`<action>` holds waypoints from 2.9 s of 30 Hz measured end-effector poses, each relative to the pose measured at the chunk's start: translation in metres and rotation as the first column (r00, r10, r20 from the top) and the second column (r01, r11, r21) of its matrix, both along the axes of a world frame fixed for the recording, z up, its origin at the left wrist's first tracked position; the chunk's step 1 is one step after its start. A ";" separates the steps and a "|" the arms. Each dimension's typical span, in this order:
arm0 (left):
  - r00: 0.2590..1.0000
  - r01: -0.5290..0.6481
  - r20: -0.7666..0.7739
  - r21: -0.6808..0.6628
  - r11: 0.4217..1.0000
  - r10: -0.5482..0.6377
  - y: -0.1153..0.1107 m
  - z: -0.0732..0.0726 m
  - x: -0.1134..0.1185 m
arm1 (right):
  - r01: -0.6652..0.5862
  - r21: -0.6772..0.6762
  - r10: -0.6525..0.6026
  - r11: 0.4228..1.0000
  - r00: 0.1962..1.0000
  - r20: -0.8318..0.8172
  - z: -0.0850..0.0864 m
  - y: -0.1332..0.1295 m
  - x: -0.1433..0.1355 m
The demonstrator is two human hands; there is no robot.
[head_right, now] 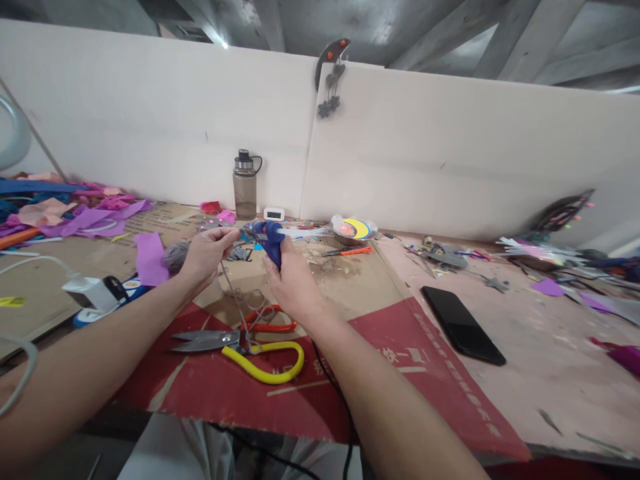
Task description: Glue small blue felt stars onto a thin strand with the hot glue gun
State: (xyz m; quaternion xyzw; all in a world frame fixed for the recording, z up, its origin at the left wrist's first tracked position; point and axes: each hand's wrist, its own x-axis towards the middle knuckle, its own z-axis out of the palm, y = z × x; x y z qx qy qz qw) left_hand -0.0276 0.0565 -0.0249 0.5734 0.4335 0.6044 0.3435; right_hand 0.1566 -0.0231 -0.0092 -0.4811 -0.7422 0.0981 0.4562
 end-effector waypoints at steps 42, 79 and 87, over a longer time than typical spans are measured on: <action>0.999 -0.031 0.030 0.006 1.000 0.031 -0.001 0.003 0.002 | 0.065 -0.001 -0.065 0.998 0.998 0.012 0.003 -0.002 0.001; 0.999 -0.003 0.045 -0.006 1.000 0.003 -0.002 0.003 0.002 | 0.047 0.020 -0.047 0.999 0.999 -0.019 0.004 -0.002 0.001; 0.998 0.012 0.066 -0.012 1.000 -0.011 -0.002 0.003 0.001 | 0.051 0.014 -0.050 0.999 0.999 -0.006 0.002 -0.001 0.002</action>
